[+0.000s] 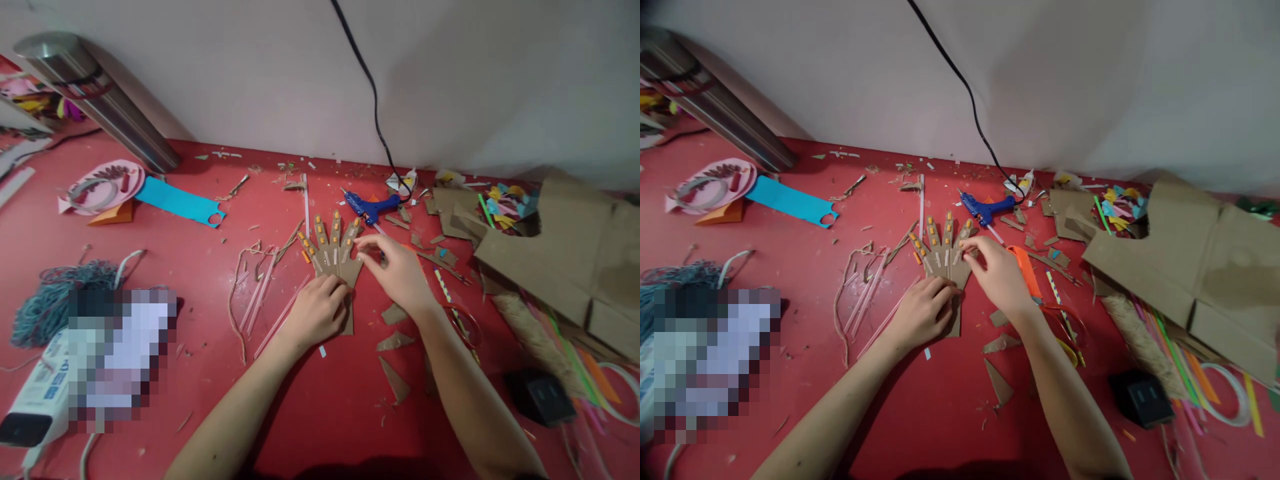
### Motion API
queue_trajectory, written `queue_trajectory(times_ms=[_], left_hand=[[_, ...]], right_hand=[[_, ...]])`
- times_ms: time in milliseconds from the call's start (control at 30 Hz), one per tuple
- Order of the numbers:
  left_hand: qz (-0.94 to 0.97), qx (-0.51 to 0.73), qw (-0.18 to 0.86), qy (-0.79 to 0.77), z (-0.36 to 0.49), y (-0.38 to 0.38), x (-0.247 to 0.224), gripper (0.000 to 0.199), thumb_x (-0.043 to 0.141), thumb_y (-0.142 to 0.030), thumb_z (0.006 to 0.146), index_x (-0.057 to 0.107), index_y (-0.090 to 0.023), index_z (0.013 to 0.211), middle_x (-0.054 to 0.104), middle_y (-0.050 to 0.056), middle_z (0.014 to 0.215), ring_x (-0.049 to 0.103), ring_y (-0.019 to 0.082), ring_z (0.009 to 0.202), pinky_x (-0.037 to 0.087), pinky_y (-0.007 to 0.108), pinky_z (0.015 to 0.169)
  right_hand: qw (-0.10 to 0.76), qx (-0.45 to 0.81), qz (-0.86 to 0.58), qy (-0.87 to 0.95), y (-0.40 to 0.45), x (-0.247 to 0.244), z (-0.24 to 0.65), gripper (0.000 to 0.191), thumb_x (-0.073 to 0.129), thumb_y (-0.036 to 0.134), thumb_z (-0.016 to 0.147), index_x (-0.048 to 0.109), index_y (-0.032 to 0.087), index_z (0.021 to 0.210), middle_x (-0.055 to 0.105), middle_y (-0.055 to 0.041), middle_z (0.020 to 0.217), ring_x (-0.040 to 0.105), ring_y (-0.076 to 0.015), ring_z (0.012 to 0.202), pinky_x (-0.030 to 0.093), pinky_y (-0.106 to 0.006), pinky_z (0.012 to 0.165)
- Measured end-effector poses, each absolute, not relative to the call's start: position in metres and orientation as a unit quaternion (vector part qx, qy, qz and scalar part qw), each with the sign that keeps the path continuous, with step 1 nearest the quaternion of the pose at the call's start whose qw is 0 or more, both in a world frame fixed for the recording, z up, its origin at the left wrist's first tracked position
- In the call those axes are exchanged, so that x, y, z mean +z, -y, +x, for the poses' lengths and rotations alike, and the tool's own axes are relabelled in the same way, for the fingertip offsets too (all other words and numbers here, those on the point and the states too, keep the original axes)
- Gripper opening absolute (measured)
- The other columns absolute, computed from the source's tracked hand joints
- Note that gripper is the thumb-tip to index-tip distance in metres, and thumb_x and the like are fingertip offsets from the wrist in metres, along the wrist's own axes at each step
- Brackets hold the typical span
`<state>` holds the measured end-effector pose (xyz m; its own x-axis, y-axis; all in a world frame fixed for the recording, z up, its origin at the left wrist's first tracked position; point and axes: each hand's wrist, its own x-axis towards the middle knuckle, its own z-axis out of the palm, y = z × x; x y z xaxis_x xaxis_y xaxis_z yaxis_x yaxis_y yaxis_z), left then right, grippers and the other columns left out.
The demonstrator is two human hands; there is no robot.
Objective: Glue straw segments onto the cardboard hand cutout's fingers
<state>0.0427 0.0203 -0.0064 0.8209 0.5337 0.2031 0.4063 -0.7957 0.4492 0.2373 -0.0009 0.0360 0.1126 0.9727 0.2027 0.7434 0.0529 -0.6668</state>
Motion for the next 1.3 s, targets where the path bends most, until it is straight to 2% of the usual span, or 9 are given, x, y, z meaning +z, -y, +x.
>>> queue_trajectory(times_ms=[133,200,300,533,667,800,967,1100,1300], left_hand=[[0.93,0.166,0.205,-0.255,0.043,-0.02,-0.007,0.023,0.043,-0.016,0.097,0.063,-0.017,0.107,0.068,0.009,0.105,0.062,0.023,0.092,0.053,0.037,0.082],[0.93,0.167,0.202,-0.257,0.042,-0.02,-0.007,0.023,0.042,-0.015,0.097,0.063,-0.017,0.107,0.068,0.009,0.104,0.062,0.023,0.092,0.053,0.037,0.082],[0.931,0.167,0.2,-0.257,0.042,-0.019,-0.007,0.023,0.043,-0.015,0.097,0.063,-0.017,0.108,0.068,0.009,0.104,0.062,0.023,0.092,0.053,0.036,0.082],[0.93,0.156,0.204,-0.263,0.042,-0.019,-0.008,0.022,0.044,-0.015,0.097,0.063,-0.016,0.108,0.068,0.009,0.105,0.061,0.023,0.092,0.053,0.036,0.083],[0.93,0.153,0.208,-0.26,0.042,-0.019,-0.008,0.024,0.046,-0.031,0.104,0.063,-0.017,0.11,0.067,0.008,0.105,0.061,0.023,0.092,0.052,0.037,0.084],[0.943,0.136,0.195,-0.235,0.04,-0.019,-0.006,0.039,0.056,-0.054,0.099,0.063,-0.02,0.117,0.065,0.008,0.112,0.06,0.024,0.094,0.052,0.037,0.082],[0.946,0.11,0.184,-0.242,0.041,-0.019,-0.004,0.035,0.057,-0.05,0.099,0.064,-0.021,0.116,0.064,0.008,0.112,0.058,0.023,0.095,0.05,0.037,0.082],[0.942,0.103,0.174,-0.267,0.041,-0.018,-0.001,0.033,0.056,-0.049,0.1,0.064,-0.021,0.117,0.065,0.008,0.111,0.058,0.024,0.095,0.048,0.038,0.08],[0.931,0.095,0.168,-0.31,0.039,-0.02,0.004,0.031,0.056,-0.048,0.101,0.064,-0.022,0.117,0.065,0.007,0.112,0.057,0.025,0.098,0.045,0.038,0.082]], right_hand=[[0.338,0.119,-0.665,0.656,-0.025,0.056,0.276,0.014,0.054,0.021,0.093,0.065,0.024,0.101,0.073,-0.0059,0.109,0.069,-0.022,0.101,0.055,-0.039,0.091],[0.286,0.072,-0.654,0.697,-0.05,0.055,0.3,0.024,0.05,0.012,0.088,0.065,0.022,0.104,0.071,-0.0084,0.114,0.067,-0.0236,0.107,0.051,-0.042,0.098],[0.147,0.048,-0.6,0.785,-0.086,0.04,0.329,0.043,0.047,0.005,0.082,0.064,0.018,0.119,0.066,-0.0135,0.127,0.06,-0.0279,0.12,0.048,-0.046,0.103],[0.091,0.047,-0.566,0.818,-0.113,0.014,0.347,0.049,0.048,0.004,0.077,0.065,0.015,0.122,0.066,-0.016,0.123,0.061,-0.031,0.116,0.047,-0.049,0.104],[0.089,0.046,-0.561,0.822,-0.112,0.021,0.352,0.044,0.053,0.011,0.078,0.065,0.014,0.121,0.062,-0.016,0.122,0.061,-0.0308,0.112,0.05,-0.047,0.101],[0.138,0.027,-0.585,0.799,-0.101,0.037,0.351,0.045,0.059,0.018,0.079,0.062,0.016,0.124,0.058,-0.0148,0.122,0.06,-0.0302,0.112,0.051,-0.046,0.101],[0.238,0.027,-0.59,0.771,-0.07,0.064,0.328,0.035,0.062,0.03,0.085,0.062,0.02,0.119,0.06,-0.0121,0.12,0.059,-0.0294,0.116,0.047,-0.046,0.104],[0.257,0.062,-0.611,0.747,-0.042,0.078,0.301,0.018,0.057,0.035,0.091,0.063,0.025,0.105,0.066,-0.0087,0.111,0.064,-0.0272,0.104,0.049,-0.044,0.095],[0.246,0.056,-0.648,0.719,-0.012,0.082,0.28,0.013,0.058,0.035,0.092,0.063,0.026,0.101,0.071,-0.0067,0.101,0.067,-0.0253,0.09,0.049,-0.036,0.079]])
